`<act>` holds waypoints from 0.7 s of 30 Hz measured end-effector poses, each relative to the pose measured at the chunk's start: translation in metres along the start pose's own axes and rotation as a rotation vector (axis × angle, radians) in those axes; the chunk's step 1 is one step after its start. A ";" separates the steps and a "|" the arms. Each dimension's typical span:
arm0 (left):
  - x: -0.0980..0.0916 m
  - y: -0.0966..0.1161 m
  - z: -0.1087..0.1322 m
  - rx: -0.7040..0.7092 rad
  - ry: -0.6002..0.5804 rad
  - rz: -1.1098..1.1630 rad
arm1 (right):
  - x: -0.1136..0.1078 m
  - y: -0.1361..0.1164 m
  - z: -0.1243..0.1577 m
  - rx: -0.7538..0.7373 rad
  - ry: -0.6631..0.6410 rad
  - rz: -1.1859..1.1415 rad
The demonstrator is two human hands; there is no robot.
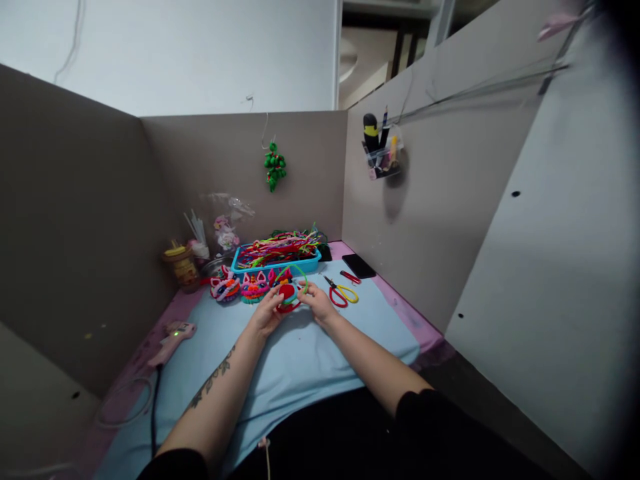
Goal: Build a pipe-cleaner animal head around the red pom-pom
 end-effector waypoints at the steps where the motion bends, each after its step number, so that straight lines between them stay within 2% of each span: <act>1: 0.000 0.000 0.000 0.006 -0.006 -0.010 | 0.001 0.002 0.000 0.035 -0.011 -0.063; 4: -0.001 0.000 -0.001 0.007 -0.020 -0.037 | 0.005 0.003 -0.001 0.089 -0.061 -0.200; 8: 0.000 -0.001 0.000 -0.011 -0.066 -0.088 | 0.003 -0.005 -0.002 0.049 -0.075 -0.266; 15: 0.003 0.002 0.006 -0.063 -0.134 -0.158 | -0.007 -0.010 -0.005 -0.022 -0.132 -0.151; 18: 0.004 0.003 0.007 -0.068 -0.119 -0.184 | -0.007 -0.009 -0.005 -0.051 -0.092 -0.110; 21: 0.006 0.003 0.008 -0.065 -0.116 -0.228 | -0.006 -0.006 -0.004 -0.012 -0.072 -0.133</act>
Point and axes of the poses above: each hand's wrist, its own z-axis away from the middle knuckle, its own x-axis out of the palm, y = z × x, the point moved 4 cm from there along -z, towards the middle knuckle, and after that the axes turned 11 degrees about -x, right-handed, at the moved point
